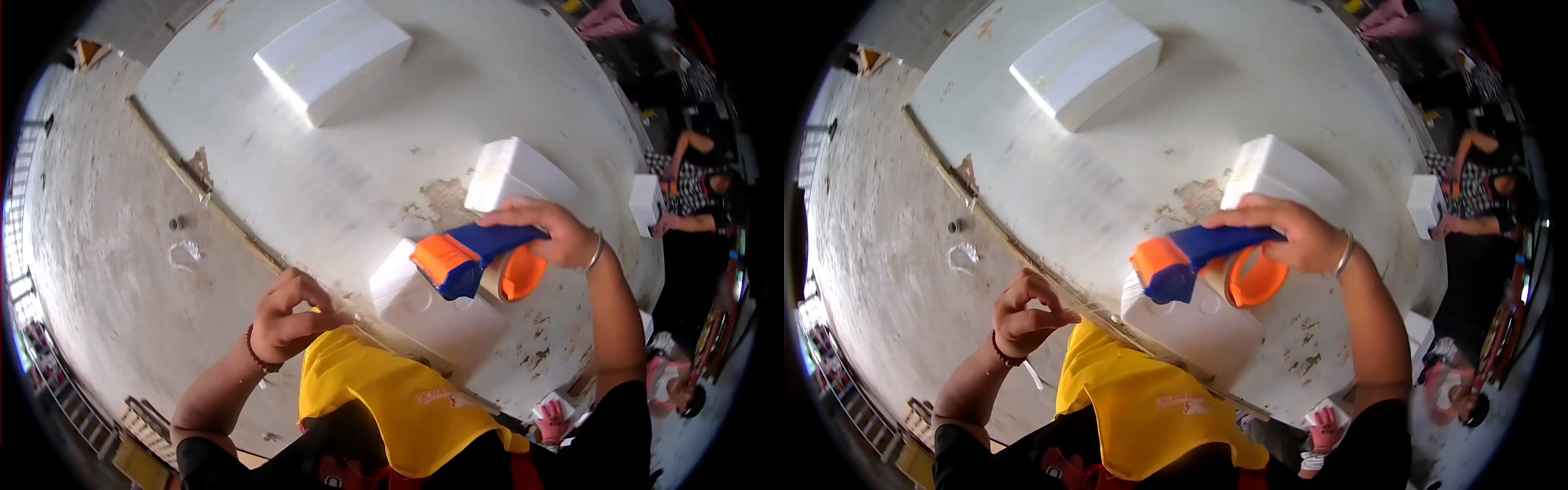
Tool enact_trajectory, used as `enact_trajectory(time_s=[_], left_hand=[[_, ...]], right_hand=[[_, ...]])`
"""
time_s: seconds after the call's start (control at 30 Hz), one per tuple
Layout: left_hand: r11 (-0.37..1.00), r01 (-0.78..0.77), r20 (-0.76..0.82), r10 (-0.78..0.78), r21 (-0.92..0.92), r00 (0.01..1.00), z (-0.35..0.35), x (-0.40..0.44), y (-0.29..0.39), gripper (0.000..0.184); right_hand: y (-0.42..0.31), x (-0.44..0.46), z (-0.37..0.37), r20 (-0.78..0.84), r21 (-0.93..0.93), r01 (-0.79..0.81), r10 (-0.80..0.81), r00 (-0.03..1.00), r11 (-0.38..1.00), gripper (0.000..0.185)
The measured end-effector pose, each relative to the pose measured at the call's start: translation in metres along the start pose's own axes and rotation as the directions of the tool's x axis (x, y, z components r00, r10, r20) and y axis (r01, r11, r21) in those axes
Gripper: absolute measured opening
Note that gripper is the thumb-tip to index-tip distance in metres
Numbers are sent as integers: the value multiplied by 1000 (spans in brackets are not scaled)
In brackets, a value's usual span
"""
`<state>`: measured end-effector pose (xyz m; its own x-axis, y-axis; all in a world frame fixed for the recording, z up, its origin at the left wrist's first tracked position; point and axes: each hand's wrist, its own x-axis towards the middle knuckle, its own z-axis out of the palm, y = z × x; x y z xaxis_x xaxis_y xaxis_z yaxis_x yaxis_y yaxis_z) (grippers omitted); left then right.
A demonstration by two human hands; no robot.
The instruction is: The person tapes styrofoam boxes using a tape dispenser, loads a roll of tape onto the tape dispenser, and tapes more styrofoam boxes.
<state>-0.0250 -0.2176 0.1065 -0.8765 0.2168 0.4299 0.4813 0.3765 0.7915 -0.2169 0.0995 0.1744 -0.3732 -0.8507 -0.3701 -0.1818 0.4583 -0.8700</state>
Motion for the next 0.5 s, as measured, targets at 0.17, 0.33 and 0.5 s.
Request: enact_trajectory(time_s=[0.17, 0.33, 0.5], left_hand=[[930, 366, -247, -362, -30, 899, 19, -72, -48, 19], [911, 412, -214, -409, -32, 887, 89, -127, -51, 18], [869, 484, -308, -490, -101, 816, 140, -137, -49, 17]], right_hand=[[45, 121, -26, 219, -30, -132, 135, 966, 991, 67], [73, 180, -17, 401, -166, -342, 380, 833, 925, 65], [110, 186, -16, 430, -176, -451, 481, 764, 875, 64]])
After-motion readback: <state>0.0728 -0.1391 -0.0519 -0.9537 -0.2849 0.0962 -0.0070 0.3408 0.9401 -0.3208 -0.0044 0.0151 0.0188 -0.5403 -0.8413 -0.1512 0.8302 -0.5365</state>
